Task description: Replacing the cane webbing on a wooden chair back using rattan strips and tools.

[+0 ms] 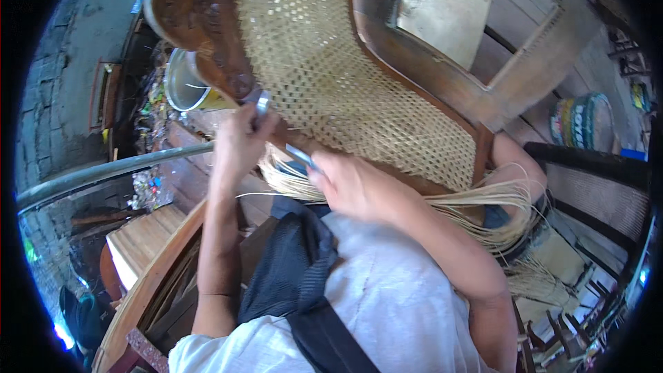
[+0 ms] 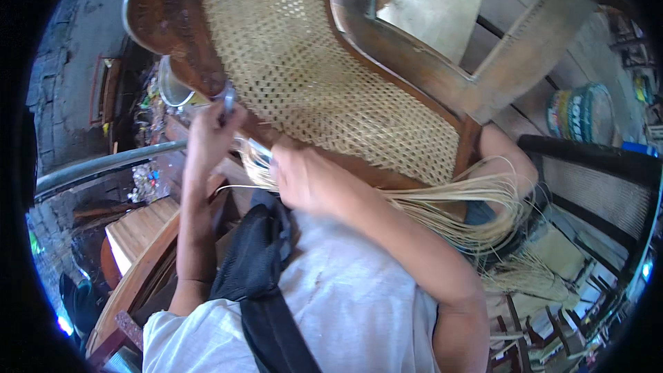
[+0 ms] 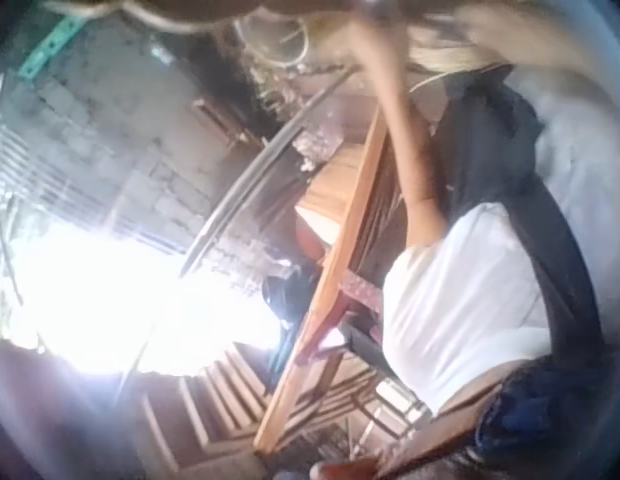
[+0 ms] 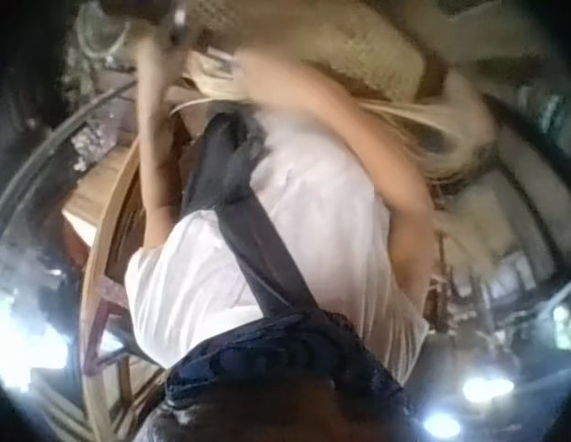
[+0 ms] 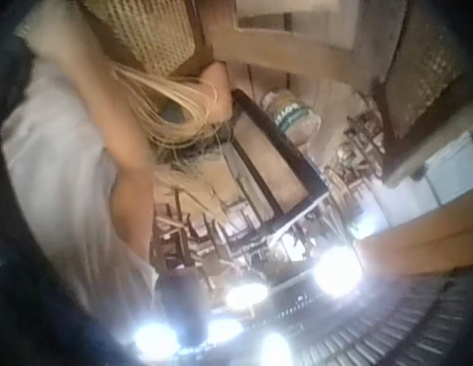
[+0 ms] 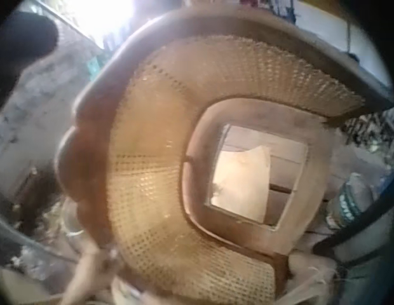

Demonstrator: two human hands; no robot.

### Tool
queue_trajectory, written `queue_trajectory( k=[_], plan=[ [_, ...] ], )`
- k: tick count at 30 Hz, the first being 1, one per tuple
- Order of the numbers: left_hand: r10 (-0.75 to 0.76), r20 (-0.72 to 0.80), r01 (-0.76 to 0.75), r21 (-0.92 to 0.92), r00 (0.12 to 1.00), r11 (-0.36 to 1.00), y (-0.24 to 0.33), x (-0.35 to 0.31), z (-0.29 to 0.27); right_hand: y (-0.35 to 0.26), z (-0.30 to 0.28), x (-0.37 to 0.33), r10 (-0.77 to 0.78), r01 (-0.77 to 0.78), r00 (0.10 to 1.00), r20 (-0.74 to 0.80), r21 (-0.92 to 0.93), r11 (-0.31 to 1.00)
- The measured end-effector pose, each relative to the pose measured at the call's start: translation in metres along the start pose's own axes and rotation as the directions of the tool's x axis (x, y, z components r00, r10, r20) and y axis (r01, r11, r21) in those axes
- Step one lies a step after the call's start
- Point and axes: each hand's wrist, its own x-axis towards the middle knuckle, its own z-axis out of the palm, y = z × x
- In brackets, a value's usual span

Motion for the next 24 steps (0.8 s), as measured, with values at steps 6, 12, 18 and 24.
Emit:
queue_trajectory(
  k=[6,12,18,24],
  plan=[
    [-0.032,-0.012,0.032,0.047,0.999,0.998,0.005,-0.005,-0.009,0.000,-0.062,-0.204,0.486,-0.478,0.822,0.296,-0.103,0.872],
    [-0.060,0.000,0.060,0.108,0.998,0.992,0.006,-0.001,0.011,0.072,0.031,-0.254,0.651,-0.689,0.725,-0.225,-0.260,0.676],
    [-0.061,-0.030,0.061,-0.007,0.998,0.998,0.005,-0.011,0.014,0.034,-0.004,-0.243,0.408,-0.469,0.881,-0.239,-0.545,0.694],
    [-0.081,-0.031,0.081,-0.002,0.996,0.997,-0.001,-0.016,0.018,-0.001,-0.057,-0.101,-0.001,-0.069,0.966,-0.260,-0.261,0.963]
  ],
)
